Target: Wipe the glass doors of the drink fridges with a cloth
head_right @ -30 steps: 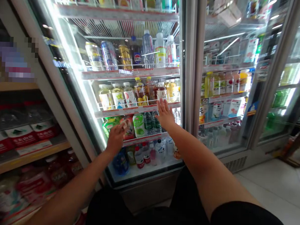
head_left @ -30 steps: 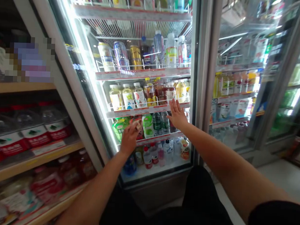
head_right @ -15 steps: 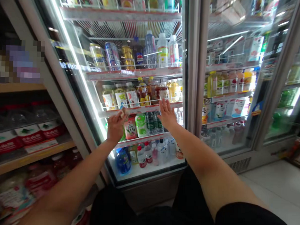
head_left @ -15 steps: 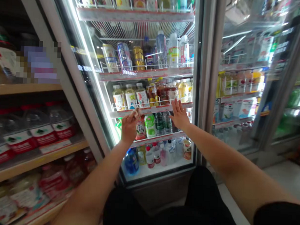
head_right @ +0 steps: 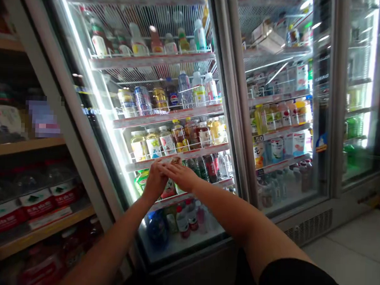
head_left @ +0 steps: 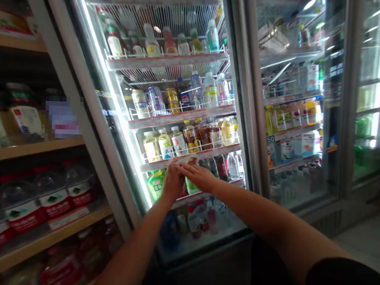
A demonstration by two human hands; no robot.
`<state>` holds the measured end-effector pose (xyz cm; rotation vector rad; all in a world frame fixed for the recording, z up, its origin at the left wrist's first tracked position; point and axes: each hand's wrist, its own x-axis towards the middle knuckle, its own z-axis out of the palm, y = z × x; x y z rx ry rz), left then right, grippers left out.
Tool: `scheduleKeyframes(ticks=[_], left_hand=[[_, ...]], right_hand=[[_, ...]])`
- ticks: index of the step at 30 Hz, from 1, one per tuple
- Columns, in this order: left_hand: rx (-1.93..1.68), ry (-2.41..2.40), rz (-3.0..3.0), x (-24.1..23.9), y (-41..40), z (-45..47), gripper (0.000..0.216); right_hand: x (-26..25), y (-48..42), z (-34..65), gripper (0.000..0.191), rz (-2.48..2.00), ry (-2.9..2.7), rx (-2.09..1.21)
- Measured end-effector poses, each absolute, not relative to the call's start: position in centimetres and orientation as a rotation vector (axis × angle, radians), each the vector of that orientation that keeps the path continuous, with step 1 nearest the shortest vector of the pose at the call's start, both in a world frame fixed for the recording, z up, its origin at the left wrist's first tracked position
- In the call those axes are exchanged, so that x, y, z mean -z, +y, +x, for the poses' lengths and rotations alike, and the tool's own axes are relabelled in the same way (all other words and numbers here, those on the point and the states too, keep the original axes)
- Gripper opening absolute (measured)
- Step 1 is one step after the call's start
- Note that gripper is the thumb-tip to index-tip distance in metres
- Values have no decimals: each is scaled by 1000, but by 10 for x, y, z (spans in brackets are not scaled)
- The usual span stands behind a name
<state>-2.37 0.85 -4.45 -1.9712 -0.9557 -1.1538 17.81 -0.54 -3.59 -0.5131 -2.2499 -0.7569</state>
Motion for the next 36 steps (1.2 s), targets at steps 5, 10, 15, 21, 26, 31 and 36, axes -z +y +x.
scheduleKeyframes(ticks=[5,10,15,21,26,31,36], left_hand=[[1007,-868,-1826,39,-9,-83,52],[1040,-1116,-1657,41,2,-125,63],[1102,-1105,-1627,46,11,-124,65],[1166,-1137,-1698,46,11,-121,65],[1188,-1162,-1717,46,8,-120,64],[1172,-1155,-1712,45,7,-118,64],[1198,-1164,-1711,46,9,-119,63]], right_hand=[[34,15,197,35,-479,-2378,888],[-4,24,196,22,-445,-2370,958],[-17,23,174,40,-677,-2117,821],[-23,10,162,26,-555,-2447,905],[-50,10,159,44,-792,-2176,834],[-21,8,150,28,-547,-2501,893],[-27,2,139,57,-734,-2289,772]])
